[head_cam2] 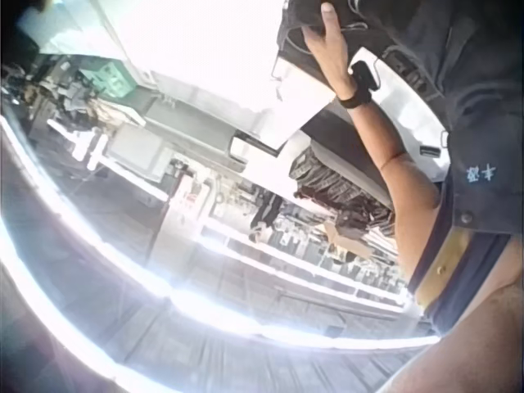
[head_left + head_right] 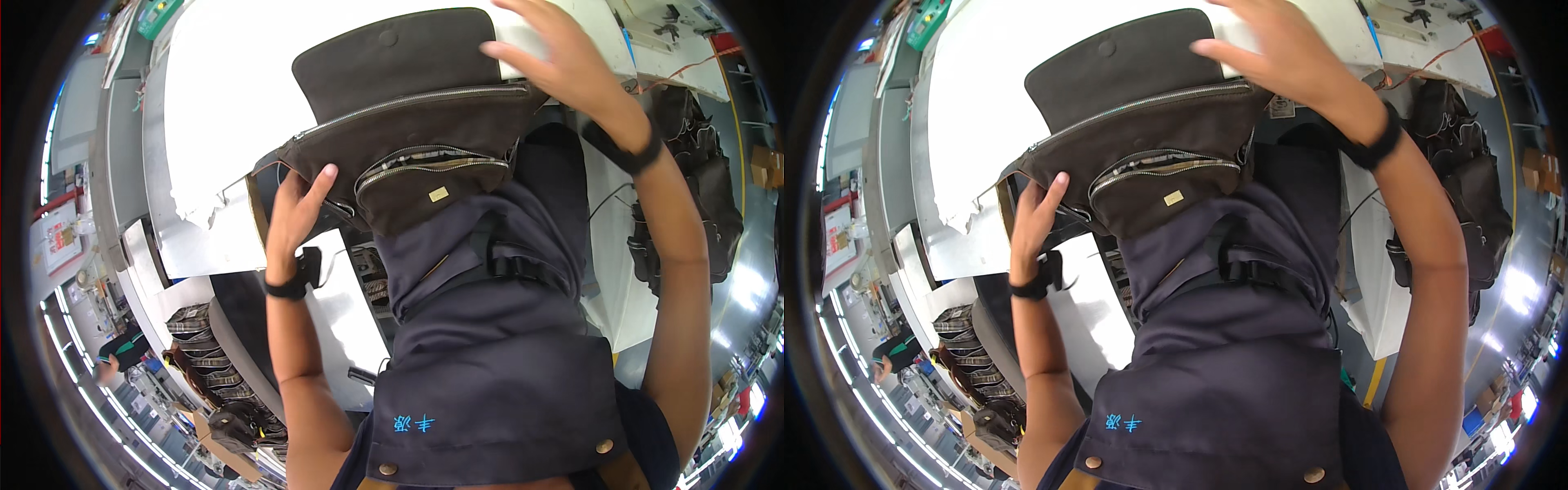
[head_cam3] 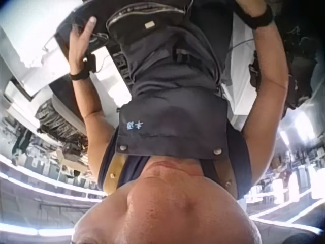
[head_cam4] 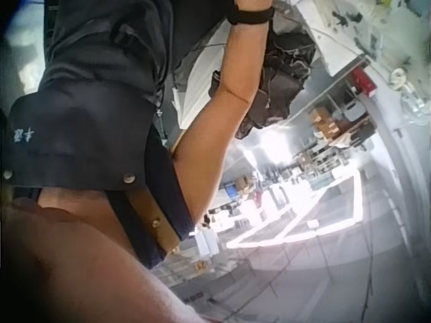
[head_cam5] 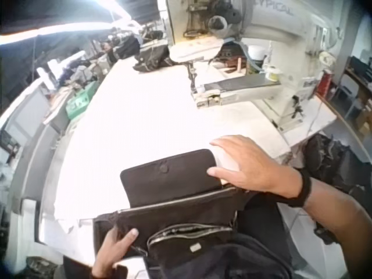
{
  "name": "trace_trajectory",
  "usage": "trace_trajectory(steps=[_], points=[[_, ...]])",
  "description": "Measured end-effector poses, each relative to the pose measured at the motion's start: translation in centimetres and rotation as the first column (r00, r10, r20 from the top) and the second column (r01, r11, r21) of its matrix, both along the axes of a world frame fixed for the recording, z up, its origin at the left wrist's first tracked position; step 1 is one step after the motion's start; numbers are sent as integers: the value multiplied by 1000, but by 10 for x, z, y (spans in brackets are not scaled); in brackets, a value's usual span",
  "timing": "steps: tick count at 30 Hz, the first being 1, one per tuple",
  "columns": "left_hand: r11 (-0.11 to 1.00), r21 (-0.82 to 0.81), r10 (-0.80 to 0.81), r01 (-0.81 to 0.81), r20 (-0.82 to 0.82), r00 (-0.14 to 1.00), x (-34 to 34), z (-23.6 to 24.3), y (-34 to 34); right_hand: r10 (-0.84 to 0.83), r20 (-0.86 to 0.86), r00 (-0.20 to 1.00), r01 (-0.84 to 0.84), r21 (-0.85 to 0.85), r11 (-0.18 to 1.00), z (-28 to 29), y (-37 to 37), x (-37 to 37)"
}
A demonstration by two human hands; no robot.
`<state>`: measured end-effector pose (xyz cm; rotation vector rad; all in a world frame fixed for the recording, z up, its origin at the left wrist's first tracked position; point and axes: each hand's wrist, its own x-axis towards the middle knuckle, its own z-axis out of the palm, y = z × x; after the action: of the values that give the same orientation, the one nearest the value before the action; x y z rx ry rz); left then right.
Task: Sewing and inspecting a zipper and lining on a brown bag using a sewing machine.
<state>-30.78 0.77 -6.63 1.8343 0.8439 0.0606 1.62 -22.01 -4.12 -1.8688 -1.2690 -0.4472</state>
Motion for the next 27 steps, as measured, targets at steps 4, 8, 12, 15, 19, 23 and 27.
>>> trace_trajectory(steps=[4, 8, 12, 15, 19, 23, 27], points=[[935, -351, 140, -58, 213, 967, 10, -40, 4, 285, 178, 942, -250, -195, 948, 13, 51, 16], [855, -510, 221, -89, 203, 954, 16, -36, 7, 392, -353, 850, -517, -409, 752, 33, 75, 22], [628, -771, 368, -109, 170, 914, 7, -6, -1, 379, -347, 858, -502, -412, 760, 61, 75, 19], [620, -781, 454, -69, 286, 843, -14, 14, -9, 342, -579, 740, -610, -364, 704, 73, 79, 21], [458, -772, 447, 441, 629, 636, -27, -19, 5, 403, -489, 774, -588, -316, 745, 52, 105, 16], [456, -886, 618, -79, 251, 745, -38, -111, 13, 364, -523, 771, -576, -328, 749, 12, 125, 19], [463, -885, 526, -43, 235, 818, -41, -164, 25, 338, -560, 756, -594, -372, 714, -4, 129, 26]])
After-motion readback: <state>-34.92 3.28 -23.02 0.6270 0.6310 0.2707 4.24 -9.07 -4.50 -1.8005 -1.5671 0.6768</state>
